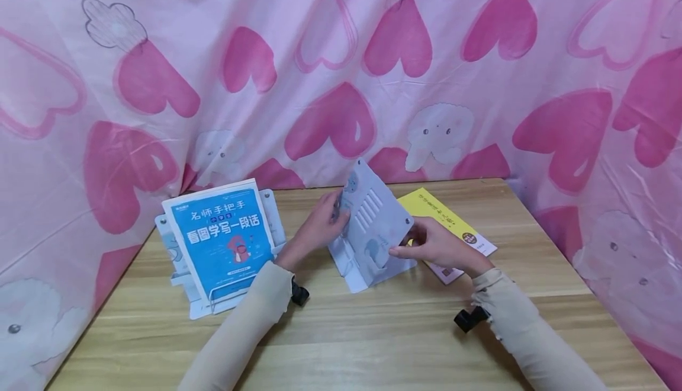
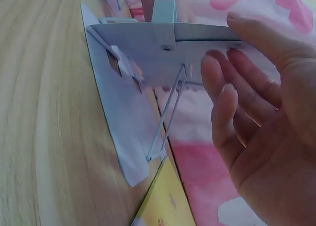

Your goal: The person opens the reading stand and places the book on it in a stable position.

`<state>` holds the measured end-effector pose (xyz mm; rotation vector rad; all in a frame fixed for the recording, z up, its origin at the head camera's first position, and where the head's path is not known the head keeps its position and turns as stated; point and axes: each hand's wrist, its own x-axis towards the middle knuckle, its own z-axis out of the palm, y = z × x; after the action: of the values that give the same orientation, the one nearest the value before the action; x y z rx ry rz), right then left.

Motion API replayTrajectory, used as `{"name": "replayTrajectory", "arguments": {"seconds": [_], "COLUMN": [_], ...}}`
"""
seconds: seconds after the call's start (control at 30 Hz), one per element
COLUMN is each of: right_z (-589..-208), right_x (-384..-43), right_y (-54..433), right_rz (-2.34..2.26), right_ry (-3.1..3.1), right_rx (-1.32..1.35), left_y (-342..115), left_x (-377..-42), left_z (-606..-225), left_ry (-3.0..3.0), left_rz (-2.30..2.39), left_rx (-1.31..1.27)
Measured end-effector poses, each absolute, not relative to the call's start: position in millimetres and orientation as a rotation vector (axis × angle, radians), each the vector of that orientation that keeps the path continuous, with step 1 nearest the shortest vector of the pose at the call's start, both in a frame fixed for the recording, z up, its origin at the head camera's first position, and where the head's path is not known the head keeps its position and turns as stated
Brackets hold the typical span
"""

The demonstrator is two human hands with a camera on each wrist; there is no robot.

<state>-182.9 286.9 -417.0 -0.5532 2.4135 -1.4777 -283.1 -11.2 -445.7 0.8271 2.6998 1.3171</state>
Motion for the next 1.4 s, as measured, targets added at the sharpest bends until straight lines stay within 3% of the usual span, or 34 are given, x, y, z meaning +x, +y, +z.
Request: {"name": "replayTrajectory", "arguments": {"seconds": [0.57, 0.9, 1.4], "right_z": [-449.4, -452.5, -452.8], "right_x": [-203.0, -210.3, -209.6], "right_y": [310.0, 310.5, 299.4], "right_rz": [-1.544, -1.64, -1.637], "right_ry": [2.341, 2.556, 2.656], "right_rx": [-0.465, -0.156, -0.005], "left_y": [-33.9, -42.1, -40.2], "left_x": [-249.6, -225.6, -223.4], "left_z": [-438.8, -431.6, -434.6], "left_ry": [2.816, 2.781, 2.801], "left_rz": [1.151, 1.154, 1.199], "left_rx": [0.654, 0.587, 0.551]}}
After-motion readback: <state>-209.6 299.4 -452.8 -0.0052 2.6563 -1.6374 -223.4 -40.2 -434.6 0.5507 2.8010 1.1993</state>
